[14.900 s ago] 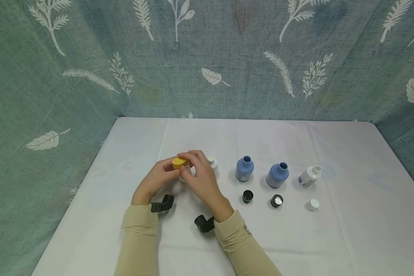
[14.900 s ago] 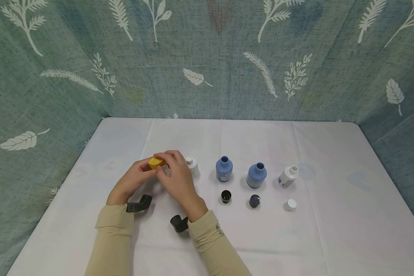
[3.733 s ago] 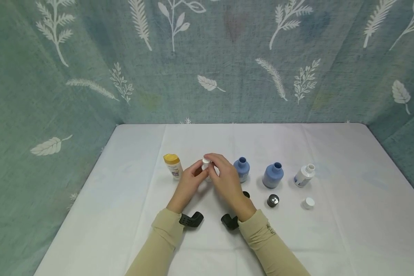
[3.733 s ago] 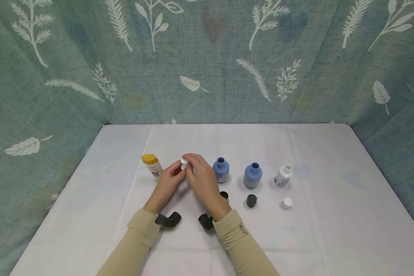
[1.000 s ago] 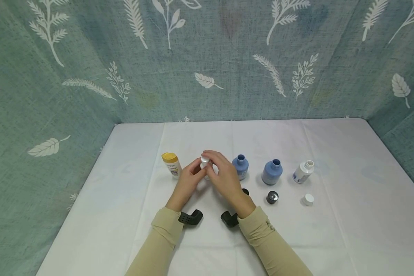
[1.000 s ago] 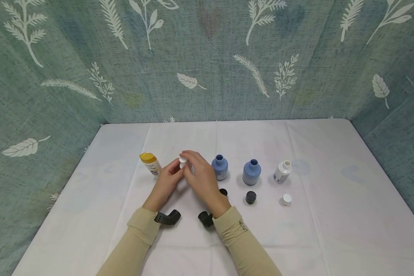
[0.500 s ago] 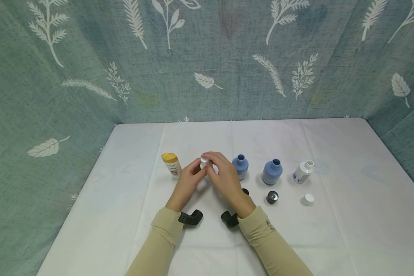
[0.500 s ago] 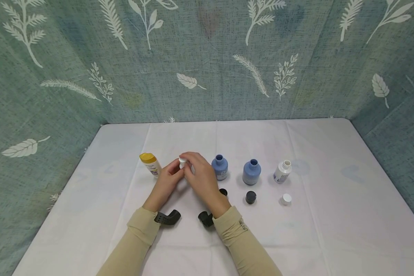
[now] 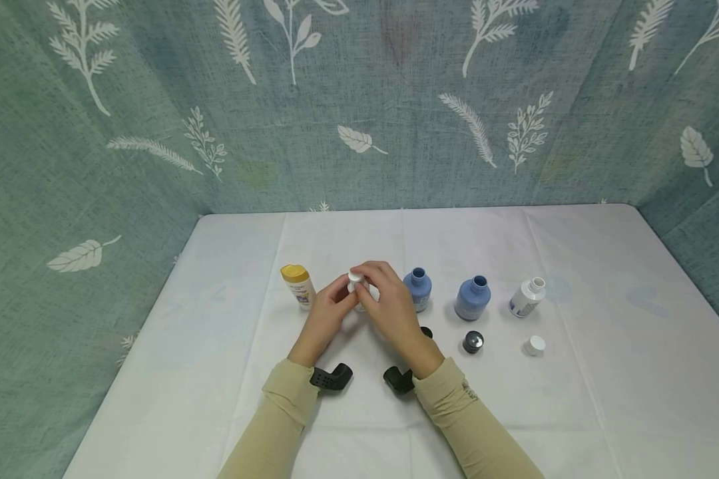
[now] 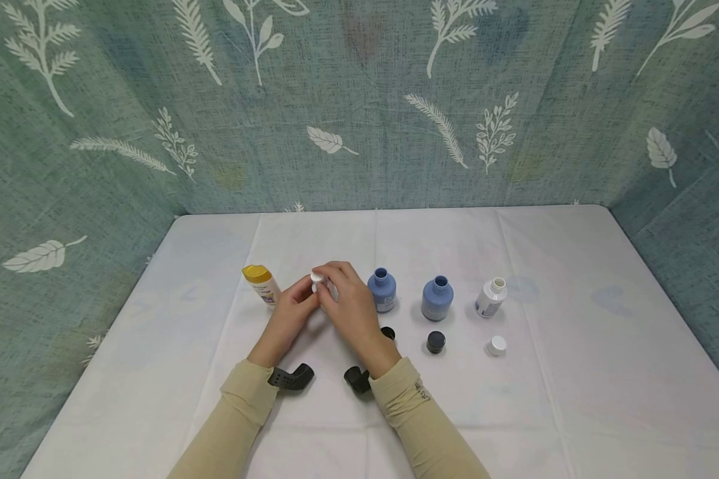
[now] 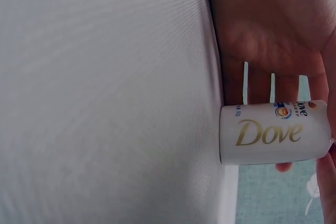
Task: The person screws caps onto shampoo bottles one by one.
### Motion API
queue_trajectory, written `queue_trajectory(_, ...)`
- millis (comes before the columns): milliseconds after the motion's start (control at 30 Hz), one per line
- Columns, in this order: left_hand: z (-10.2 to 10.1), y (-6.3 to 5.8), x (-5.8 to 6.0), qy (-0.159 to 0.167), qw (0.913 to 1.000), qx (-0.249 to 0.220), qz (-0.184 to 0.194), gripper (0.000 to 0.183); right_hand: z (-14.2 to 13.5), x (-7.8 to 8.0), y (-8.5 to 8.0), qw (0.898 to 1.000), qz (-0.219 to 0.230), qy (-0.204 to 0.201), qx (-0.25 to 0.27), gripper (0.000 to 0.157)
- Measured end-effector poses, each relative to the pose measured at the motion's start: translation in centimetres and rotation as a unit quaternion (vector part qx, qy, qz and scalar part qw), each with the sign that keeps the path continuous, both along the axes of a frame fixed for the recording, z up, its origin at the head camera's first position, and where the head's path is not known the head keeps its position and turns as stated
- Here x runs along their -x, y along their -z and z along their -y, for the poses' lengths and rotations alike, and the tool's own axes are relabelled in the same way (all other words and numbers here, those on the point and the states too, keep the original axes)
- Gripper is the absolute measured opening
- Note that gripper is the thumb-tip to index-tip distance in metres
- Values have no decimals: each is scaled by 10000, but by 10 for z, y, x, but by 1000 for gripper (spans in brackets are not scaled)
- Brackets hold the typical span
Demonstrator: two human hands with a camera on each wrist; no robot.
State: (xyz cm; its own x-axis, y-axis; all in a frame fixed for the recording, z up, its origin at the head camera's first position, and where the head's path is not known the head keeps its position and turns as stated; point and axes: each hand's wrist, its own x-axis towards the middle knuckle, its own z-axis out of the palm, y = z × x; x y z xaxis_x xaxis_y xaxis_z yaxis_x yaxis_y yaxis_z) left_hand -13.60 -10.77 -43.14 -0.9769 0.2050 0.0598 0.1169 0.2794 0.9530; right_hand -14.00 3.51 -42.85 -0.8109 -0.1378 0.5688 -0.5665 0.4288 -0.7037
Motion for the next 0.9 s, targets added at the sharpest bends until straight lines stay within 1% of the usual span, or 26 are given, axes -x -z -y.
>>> queue_trajectory(100,1,2,1,8,10000,18,-53,32,0,0,-1,10000,24,-69,25,23)
queue_trajectory(333,5,25,12,-122,9999,-20,30,32,0,0,-1,9998,-79,-185,-7,25)
queue_trajectory(467,5,28,12,-149,9999,-57,-24,36,0,0,0,9997,-102,-207,-18,25)
queue_trajectory(567,5,28,12,-153,9999,-79,-14,38,0,0,0,9998,-105,-186,5,24)
queue_trajectory(667,5,26,11,-127,9999,-62,11,36,0,1,0,9998,-142,-150,25,23)
queue_trajectory(767,3,17,8,-44,9998,-180,30,34,0,1,1,9998,-171,-99,25,22)
queue_trajectory(900,1,3,2,16,9999,-139,18,32,0,0,0,9999,-135,-76,40,21)
